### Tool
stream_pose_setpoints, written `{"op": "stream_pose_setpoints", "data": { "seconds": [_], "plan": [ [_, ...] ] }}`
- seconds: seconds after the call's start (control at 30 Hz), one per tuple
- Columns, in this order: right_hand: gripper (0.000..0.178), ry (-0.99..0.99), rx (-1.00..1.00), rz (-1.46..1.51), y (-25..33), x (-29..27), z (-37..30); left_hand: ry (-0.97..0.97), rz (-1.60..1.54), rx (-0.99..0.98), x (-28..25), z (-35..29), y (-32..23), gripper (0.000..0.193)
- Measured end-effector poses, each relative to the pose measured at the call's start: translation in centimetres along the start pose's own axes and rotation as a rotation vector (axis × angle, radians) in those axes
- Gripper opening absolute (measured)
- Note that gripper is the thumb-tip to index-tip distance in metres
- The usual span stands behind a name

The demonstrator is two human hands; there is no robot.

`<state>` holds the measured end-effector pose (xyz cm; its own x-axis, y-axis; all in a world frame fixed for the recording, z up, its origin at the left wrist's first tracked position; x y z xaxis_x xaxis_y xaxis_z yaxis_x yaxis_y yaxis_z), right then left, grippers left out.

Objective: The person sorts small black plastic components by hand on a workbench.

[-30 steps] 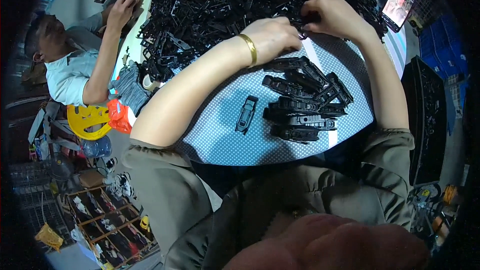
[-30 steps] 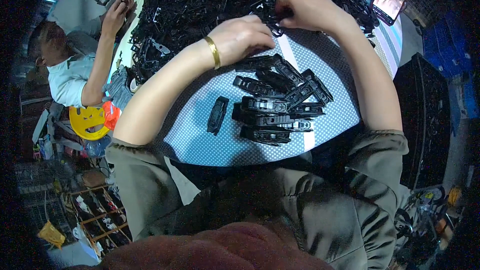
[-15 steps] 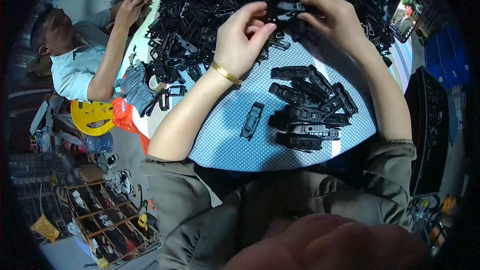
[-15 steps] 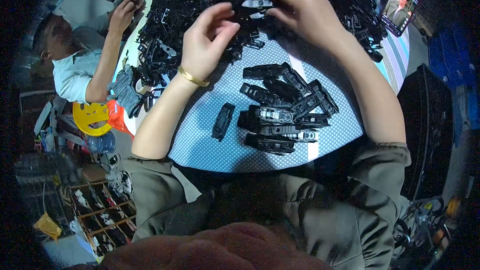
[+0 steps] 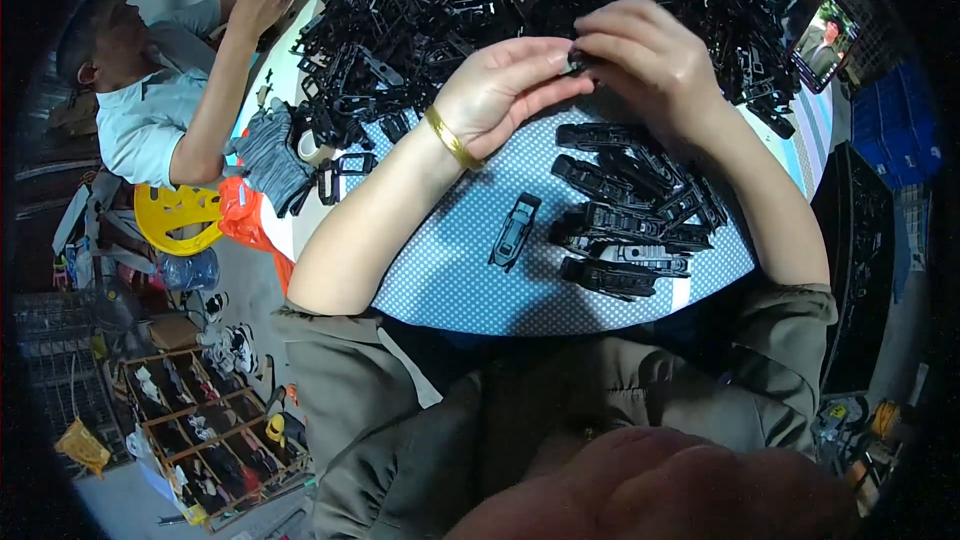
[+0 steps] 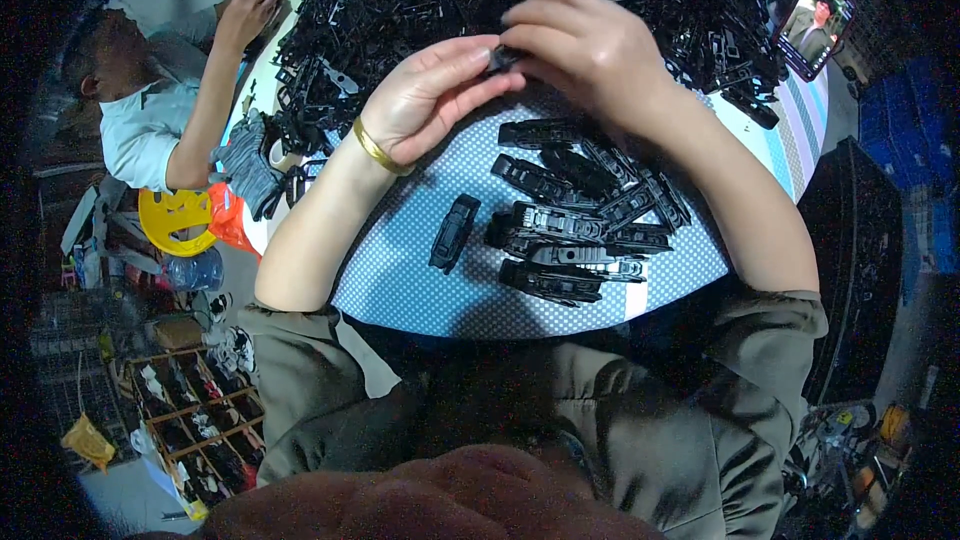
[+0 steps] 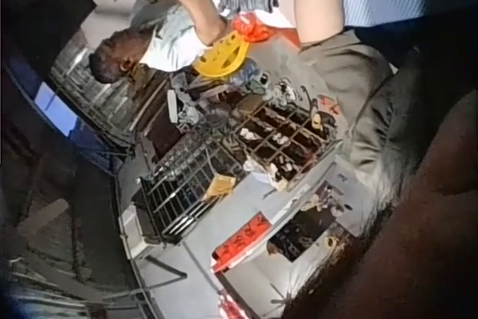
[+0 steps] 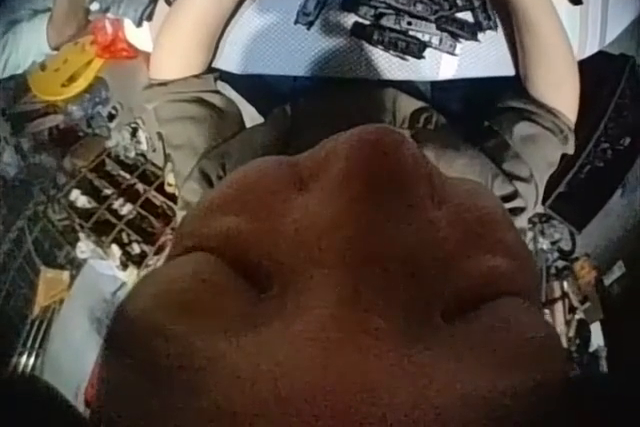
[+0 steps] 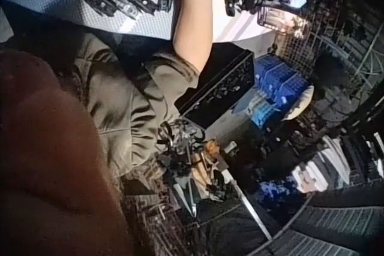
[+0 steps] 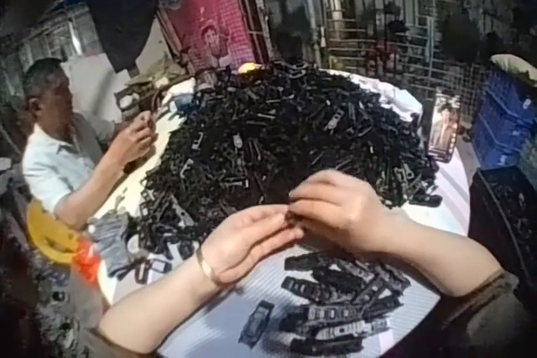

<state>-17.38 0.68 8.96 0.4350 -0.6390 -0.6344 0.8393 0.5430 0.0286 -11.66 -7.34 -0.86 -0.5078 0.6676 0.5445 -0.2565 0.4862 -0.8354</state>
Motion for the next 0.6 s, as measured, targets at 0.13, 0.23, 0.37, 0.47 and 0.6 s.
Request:
{"op": "stream_pose_setpoints", "data": {
  "seconds": [0.13,0.23,0.37,0.47,0.6],
  "plan": [
    [0.029,-0.040,0.108,-0.173,-1.4,-1.5,0.1,-0.079,0.336,0.165,-1.1,0.0,-1.9,0.027],
    [0.028,0.035,0.397,0.045,-4.3,-0.2,-0.9,-0.102,0.976,0.382,0.6,-1.0,-3.4,0.031],
    [0.030,0.169,0.668,0.443,-5.7,2.2,-2.0,0.054,1.537,0.765,4.4,-2.7,-3.1,0.023],
    [0.028,0.196,0.798,0.787,-6.2,3.6,-2.9,-0.014,1.549,0.692,3.9,-2.6,-3.2,0.021],
    [0.024,0.337,0.960,0.754,-6.5,3.8,-3.5,-0.140,1.513,0.607,2.6,-2.2,-4.7,0.026]
  ]
}}
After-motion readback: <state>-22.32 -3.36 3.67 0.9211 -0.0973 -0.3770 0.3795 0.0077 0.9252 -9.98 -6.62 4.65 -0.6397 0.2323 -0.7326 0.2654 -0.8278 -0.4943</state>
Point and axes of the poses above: each hand's wrist, its own z-axis towards the middle knuckle, its own x-axis out of the palm, y = z × x, the point moved 10 cm from there along z, towards the middle knuckle, and after that the axes turned 5 degrees about x, right-handed, at the moved point
